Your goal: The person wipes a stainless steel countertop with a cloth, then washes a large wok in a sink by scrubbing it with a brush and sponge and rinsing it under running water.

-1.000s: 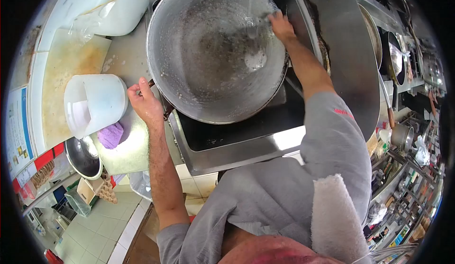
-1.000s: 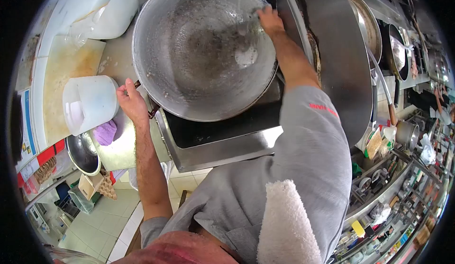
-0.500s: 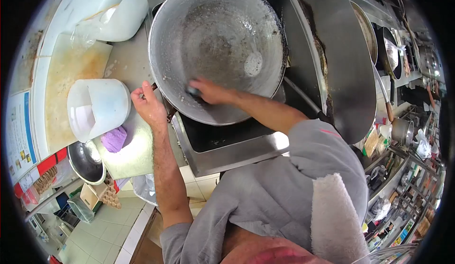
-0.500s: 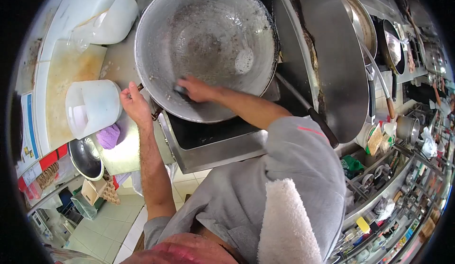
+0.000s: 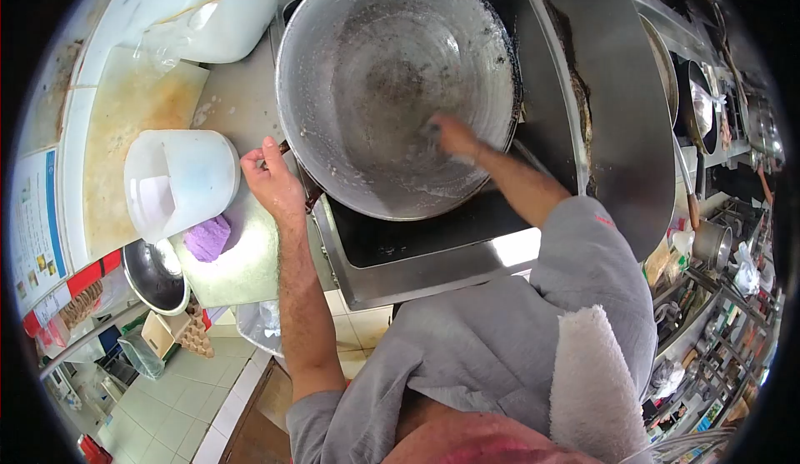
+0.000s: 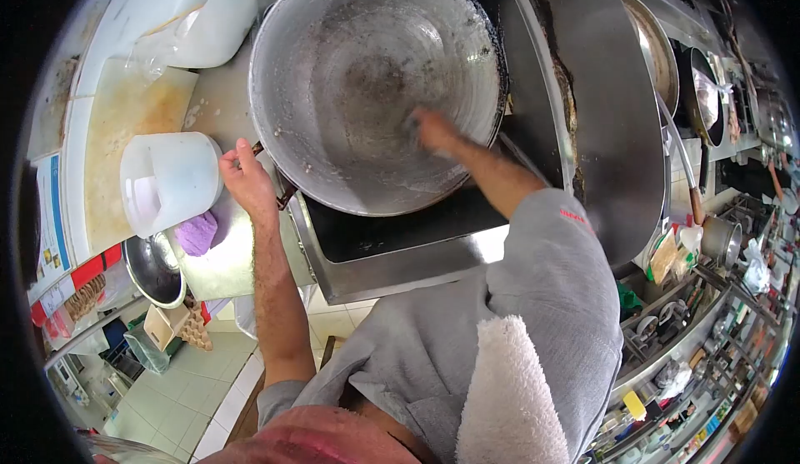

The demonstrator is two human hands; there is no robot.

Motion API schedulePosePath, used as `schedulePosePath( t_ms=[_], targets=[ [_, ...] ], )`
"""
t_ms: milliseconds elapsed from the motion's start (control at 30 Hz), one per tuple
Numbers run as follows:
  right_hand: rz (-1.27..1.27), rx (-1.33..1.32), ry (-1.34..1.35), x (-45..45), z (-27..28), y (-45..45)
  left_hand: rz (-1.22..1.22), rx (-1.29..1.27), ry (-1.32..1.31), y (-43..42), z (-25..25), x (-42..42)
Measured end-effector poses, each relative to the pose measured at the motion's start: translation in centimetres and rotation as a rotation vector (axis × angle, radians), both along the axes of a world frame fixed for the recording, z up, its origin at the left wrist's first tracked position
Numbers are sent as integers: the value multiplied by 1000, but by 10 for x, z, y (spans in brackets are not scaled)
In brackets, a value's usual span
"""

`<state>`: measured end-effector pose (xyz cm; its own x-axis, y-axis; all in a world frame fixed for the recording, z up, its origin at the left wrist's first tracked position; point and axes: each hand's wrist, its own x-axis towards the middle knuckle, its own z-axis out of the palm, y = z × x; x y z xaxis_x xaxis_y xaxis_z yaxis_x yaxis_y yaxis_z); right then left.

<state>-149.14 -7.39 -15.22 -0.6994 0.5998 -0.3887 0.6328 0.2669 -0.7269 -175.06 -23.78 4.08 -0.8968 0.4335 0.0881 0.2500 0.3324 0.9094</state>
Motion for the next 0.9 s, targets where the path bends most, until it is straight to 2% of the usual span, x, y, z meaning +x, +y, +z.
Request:
schedulePosePath(
  t_ms=[33,67,100,133,167,200,233,267,300,367,400,467,500,533,567,600,633,667,700,733,767,800,833,867,900],
  targets=[
    [100,36,121,-14,-15,-31,-5,-2,4,0,0,0],
    [113,-100,232,-44,26,-53,0,-15,3,1,2,1],
    [152,133,299,-81,38,-69,1,-14,5,0,2,1],
    [200,146,415,-119,73,-63,-3,-6,4,0,1,0],
    [120,338,639,-152,73,-47,-7,-2,4,0,-1,0],
    [138,420,605,-178,77,-12,-3,-13,11,0,0,1],
    [141,657,526,-190,91,26,4,-40,6,1,3,2],
    [132,804,615,-196,78,73,13,-67,0,1,6,4],
    [72,839,493,-186,65,114,18,-75,7,1,7,4],
    [-195,557,260,-131,81,145,11,-58,8,2,8,5],
    [-366,446,188,-113,21,174,12,-62,11,1,6,3],
    [-180,652,-48,-47,3,147,8,-56,12,-1,0,-1],
    [-167,571,-202,-24,7,123,12,-46,9,-1,1,0],
    [-136,624,-318,-9,-5,100,13,-40,-6,0,2,1],
    [-118,418,-363,0,10,69,14,-33,-18,1,3,1],
    [-106,219,-291,3,-2,46,14,-23,-17,1,4,0],
    [-201,-17,-184,-7,11,12,6,-21,-14,1,3,0],
    [-95,46,48,-20,1,-14,-4,-20,-13,0,2,0],
    [80,126,95,-49,-2,-28,-8,-13,-12,1,0,-1],
    [59,263,278,-82,12,-45,-10,-6,0,0,-3,-3],
    [44,457,488,-120,37,-49,-10,-3,14,-1,-5,-3],
    [92,444,674,-180,85,-6,-7,-18,21,-1,-4,1],
    [84,561,633,-191,110,24,5,-37,-26,0,2,2],
    [294,854,602,-208,78,82,16,-60,-74,0,6,3],
    [172,638,446,-196,79,119,15,-75,-72,-1,7,3]
  ],
)
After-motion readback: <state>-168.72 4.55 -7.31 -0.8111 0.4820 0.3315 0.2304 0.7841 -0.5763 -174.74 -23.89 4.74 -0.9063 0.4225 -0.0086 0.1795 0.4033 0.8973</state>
